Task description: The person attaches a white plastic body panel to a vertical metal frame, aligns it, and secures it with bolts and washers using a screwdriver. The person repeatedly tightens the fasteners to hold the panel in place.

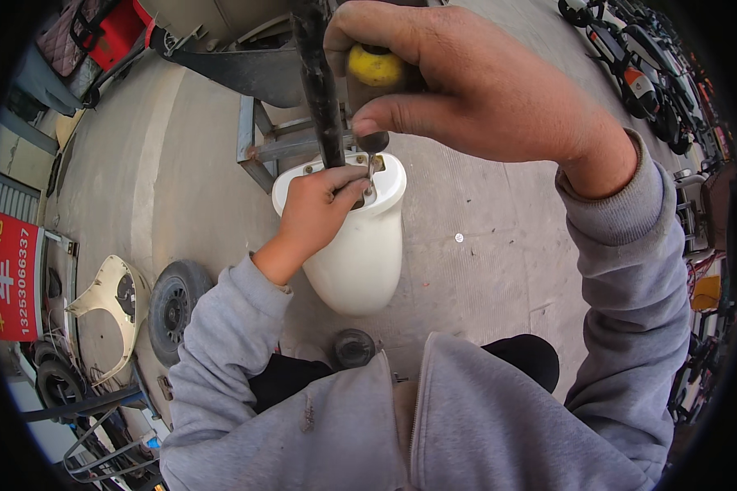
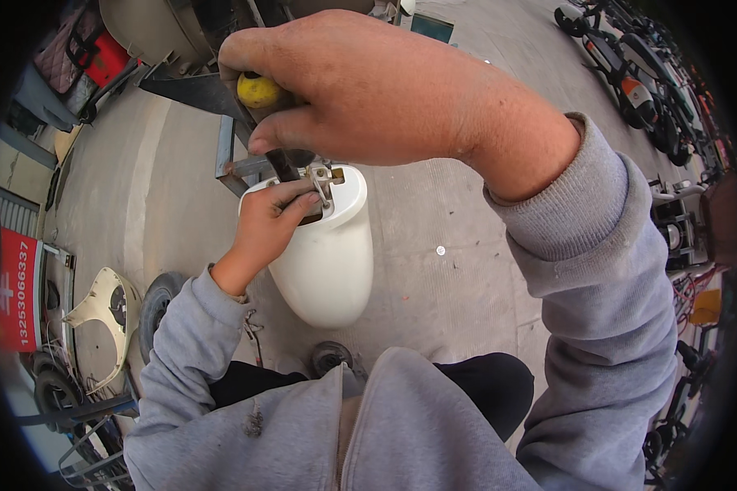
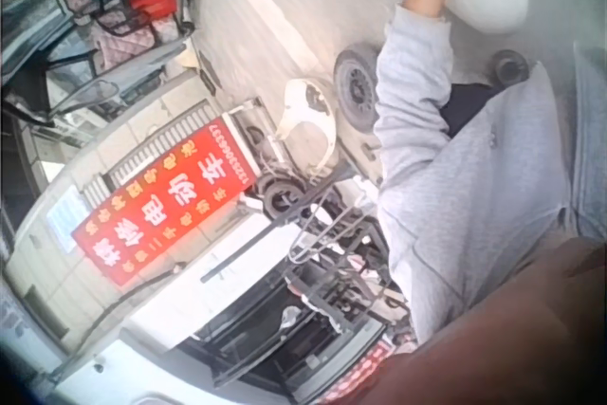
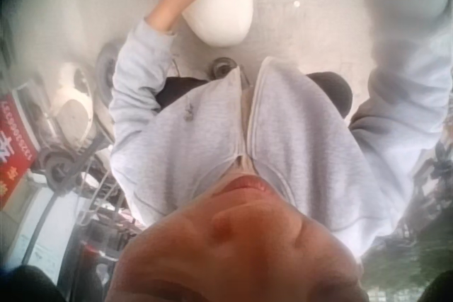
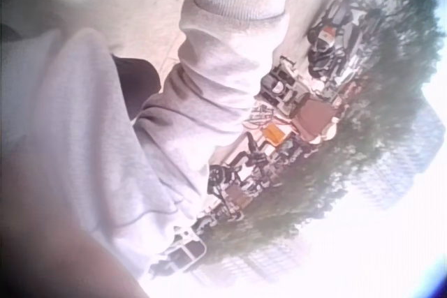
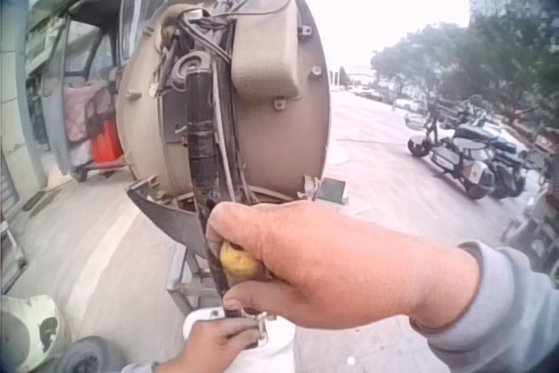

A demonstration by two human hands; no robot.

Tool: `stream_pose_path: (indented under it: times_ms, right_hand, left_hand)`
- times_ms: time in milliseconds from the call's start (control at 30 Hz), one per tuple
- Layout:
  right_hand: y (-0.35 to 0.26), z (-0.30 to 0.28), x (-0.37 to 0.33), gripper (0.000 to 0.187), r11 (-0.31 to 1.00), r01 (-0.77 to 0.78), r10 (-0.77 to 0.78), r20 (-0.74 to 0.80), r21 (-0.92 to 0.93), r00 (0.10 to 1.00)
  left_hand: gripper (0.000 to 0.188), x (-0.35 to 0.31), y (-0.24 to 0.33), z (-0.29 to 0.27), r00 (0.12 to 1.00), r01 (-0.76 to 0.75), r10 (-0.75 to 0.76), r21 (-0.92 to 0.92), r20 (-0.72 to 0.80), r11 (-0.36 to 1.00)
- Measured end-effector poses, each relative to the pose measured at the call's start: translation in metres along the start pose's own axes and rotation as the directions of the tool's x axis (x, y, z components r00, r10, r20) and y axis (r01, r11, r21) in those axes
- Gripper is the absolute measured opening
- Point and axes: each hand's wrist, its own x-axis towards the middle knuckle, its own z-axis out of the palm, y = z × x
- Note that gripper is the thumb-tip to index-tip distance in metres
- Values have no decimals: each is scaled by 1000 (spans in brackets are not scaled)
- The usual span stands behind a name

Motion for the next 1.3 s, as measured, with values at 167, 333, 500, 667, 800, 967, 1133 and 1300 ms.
stream_pose_path:
  times_ms: [167, 333, 500, 667, 800, 967, 1133, 1300]
  right_hand:
    - [-9, -7, 4, 36, 958, -231, 257, 157, -167, 954]
    - [-9, 3, 7, 40, 1000, 0, -1, -25, -28, 1000]
    - [-3, 3, 6, 36, 928, -270, 294, 62, -256, 954]
    - [-3, 6, 10, 38, 998, -55, 53, -70, -31, 996]
    - [0, -3, 16, 36, 955, -203, 241, 168, -217, 956]
    - [-8, -7, 26, 32, 997, -40, 35, 86, 61, 996]
    - [-19, -24, 32, 29, 938, -331, 346, 329, -103, 879]
    - [-17, -21, 21, 31, 986, -164, 161, 195, 1, 968]
  left_hand:
    - [30, 0, -3, -19, 972, 56, -93, -172, -216, 984]
    - [48, 4, -21, -21, 971, -53, 55, 17, -233, 998]
    - [46, 1, -32, -14, 989, -27, 28, 3, -145, 1000]
    - [44, 3, -38, -14, 988, -14, 15, 8, -152, 1000]
    - [45, 4, -38, -15, 992, 13, -17, -31, -126, 999]
    - [37, 2, -37, -16, 993, 90, -98, -100, -72, 991]
    - [46, 4, -38, -15, 994, 38, -47, -89, -103, 995]
    - [49, 11, -26, -13, 989, -9, -21, -201, -149, 979]
